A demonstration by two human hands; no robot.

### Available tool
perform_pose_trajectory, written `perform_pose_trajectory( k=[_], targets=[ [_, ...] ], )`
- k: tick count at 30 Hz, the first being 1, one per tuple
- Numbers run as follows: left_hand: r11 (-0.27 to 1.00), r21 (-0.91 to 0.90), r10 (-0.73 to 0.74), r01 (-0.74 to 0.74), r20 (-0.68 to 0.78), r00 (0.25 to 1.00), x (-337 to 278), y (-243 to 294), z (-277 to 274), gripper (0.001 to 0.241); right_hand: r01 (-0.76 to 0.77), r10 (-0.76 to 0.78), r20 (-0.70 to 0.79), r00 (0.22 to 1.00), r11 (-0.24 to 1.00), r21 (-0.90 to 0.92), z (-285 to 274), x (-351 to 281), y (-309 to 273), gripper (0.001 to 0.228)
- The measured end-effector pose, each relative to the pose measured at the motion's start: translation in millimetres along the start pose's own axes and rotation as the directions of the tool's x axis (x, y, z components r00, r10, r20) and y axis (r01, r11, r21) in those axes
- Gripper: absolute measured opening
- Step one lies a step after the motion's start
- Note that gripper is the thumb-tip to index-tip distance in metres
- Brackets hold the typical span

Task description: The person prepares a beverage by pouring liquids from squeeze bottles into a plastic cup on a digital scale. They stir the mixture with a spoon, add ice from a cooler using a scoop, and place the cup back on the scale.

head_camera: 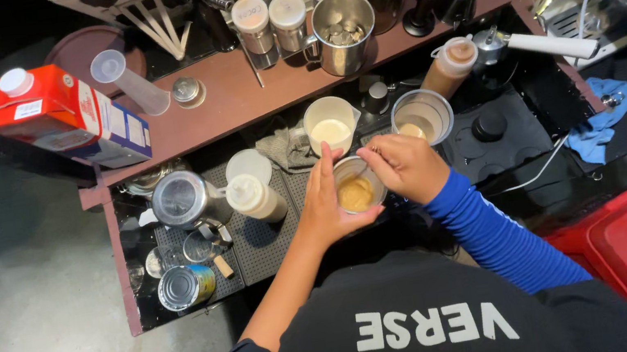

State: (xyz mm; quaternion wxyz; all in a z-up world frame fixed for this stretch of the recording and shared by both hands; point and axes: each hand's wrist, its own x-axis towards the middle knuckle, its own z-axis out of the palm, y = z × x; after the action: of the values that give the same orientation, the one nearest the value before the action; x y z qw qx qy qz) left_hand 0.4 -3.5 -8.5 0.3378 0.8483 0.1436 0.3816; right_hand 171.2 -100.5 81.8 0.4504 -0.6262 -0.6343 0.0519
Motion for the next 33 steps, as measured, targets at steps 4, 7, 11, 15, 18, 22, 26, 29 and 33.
perform_pose_trajectory(
  k=[4, 7, 11, 15, 18, 22, 26, 29, 33],
  targets=[
    [0.991, -0.112, -0.077, 0.079, 0.025, 0.997, -3.1, -1.8, 5.6, 0.141, -0.027, 0.025, 0.068, 0.997, 0.999, 0.033, -2.6, 9.0, 2.4, 0.012],
    [0.988, -0.095, -0.121, 0.123, 0.021, 0.992, -11.1, -2.0, 7.7, 0.142, -0.081, 0.079, 0.097, 0.992, 0.996, 0.022, -2.0, 9.6, 4.3, 0.012],
    [0.985, -0.122, -0.123, 0.124, 0.015, 0.992, -8.3, -4.1, 8.7, 0.141, -0.062, 0.058, 0.124, 0.991, 0.998, 0.031, -2.6, 16.1, 6.0, 0.013],
    [0.984, -0.123, -0.127, 0.127, 0.009, 0.992, -9.2, -3.3, 8.2, 0.142, -0.132, 0.117, 0.155, 0.981, 0.987, 0.087, 0.9, 17.0, 1.9, 0.014],
    [0.975, -0.173, -0.139, 0.138, 0.004, 0.990, -8.7, -4.5, 8.1, 0.142, -0.009, 0.016, 0.142, 0.990, 0.999, -0.052, 1.3, 19.1, 0.5, 0.016],
    [0.981, -0.174, -0.097, 0.089, -0.039, 0.994, -14.5, -7.1, 10.0, 0.147, -0.136, 0.136, 0.142, 0.980, 0.991, -0.009, 1.7, 16.0, -6.9, 0.014],
    [0.965, -0.218, -0.148, 0.143, -0.008, 0.989, -14.4, -9.4, 13.2, 0.147, -0.080, 0.084, 0.125, 0.989, 0.996, -0.034, -9.5, 16.8, -25.0, 0.012],
    [0.963, -0.230, -0.145, 0.138, -0.017, 0.989, -11.1, -11.0, 15.1, 0.145, -0.124, 0.123, 0.029, 0.992, 0.992, 0.037, -27.4, 15.8, -39.7, 0.008],
    [0.962, -0.243, -0.144, 0.121, -0.080, 0.986, -7.3, -13.3, 13.5, 0.143, -0.090, 0.087, -0.053, 0.995, 0.994, -0.059, -49.6, 8.7, -52.0, 0.007]
  ],
)
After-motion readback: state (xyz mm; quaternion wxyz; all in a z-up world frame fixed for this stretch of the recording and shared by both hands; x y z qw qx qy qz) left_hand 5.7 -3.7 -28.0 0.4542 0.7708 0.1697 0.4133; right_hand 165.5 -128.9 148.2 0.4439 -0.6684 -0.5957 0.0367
